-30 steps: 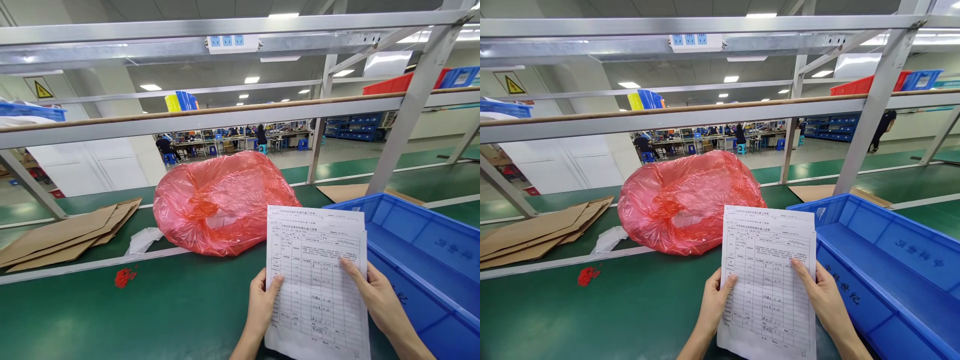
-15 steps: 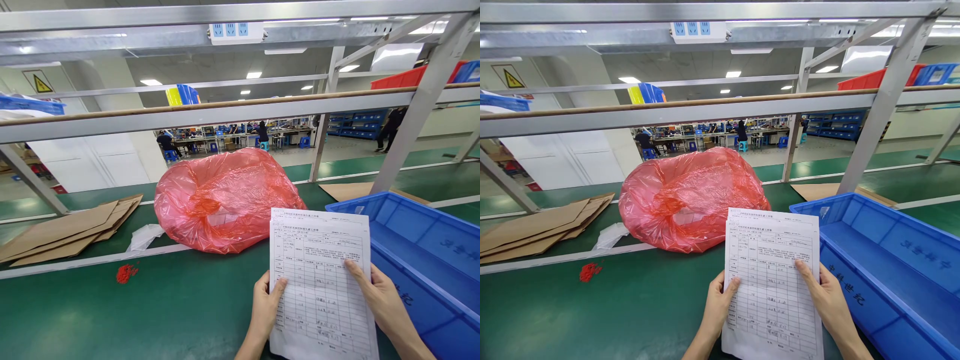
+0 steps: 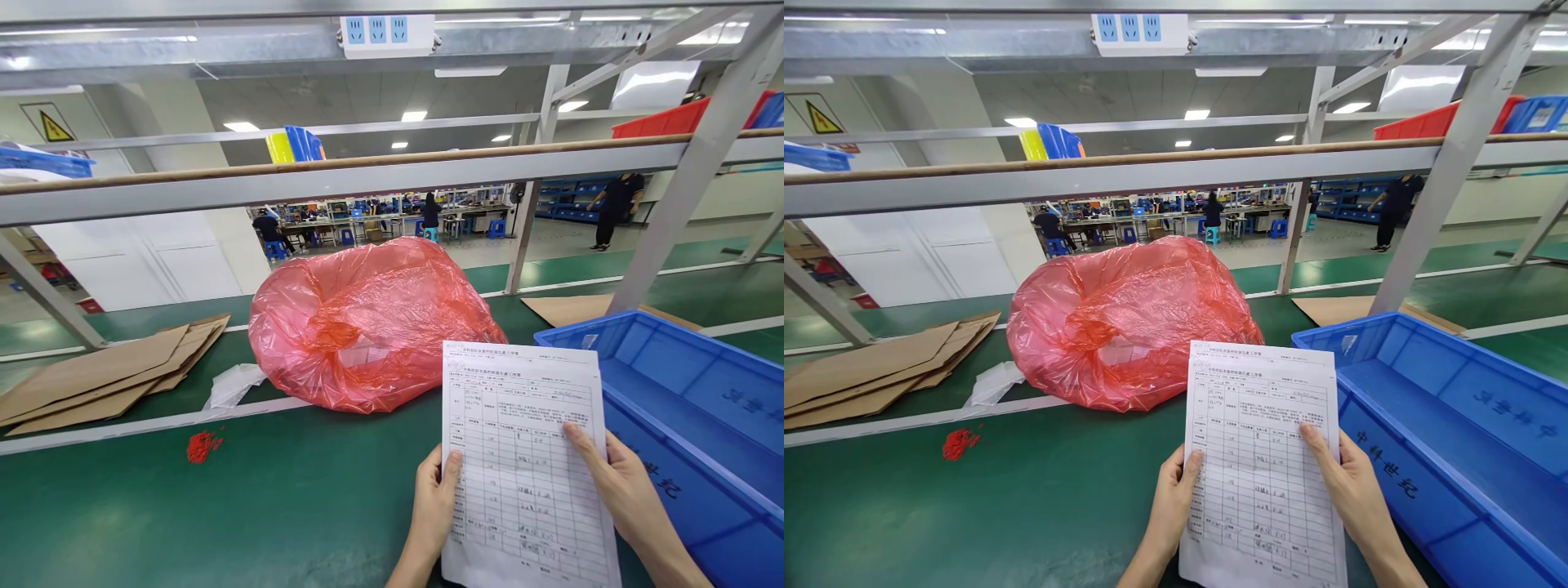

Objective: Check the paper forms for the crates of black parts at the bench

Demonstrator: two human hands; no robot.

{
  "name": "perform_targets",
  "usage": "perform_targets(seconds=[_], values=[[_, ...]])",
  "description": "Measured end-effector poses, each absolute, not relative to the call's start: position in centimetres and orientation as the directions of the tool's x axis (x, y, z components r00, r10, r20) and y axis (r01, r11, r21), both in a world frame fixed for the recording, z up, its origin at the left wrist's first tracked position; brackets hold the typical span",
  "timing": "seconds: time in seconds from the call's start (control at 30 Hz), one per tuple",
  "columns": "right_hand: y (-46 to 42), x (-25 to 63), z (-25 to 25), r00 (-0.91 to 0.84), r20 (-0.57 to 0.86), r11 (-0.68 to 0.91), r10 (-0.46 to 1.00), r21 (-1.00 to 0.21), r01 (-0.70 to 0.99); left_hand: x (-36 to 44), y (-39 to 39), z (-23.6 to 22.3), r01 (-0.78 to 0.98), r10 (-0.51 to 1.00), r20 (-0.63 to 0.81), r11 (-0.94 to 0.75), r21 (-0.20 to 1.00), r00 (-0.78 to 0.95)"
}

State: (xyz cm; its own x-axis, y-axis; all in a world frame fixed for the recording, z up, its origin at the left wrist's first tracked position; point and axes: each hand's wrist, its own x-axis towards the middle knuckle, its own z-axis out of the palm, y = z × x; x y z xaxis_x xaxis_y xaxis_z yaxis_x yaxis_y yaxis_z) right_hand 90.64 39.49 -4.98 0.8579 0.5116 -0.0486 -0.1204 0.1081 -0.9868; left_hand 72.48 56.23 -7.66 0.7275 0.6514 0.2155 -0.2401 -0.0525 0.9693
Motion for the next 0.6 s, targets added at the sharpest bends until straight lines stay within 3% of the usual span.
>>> perform_targets(seconds=[0.6], values=[[39.6, 89.6, -4.7, 0.869, -0.043, 0.048, 0.493, -0.996, -0.076, 72.2, 56.7, -8.0, -0.236, 0.665, 0.226, -0.077, 0.969, 0.712]])
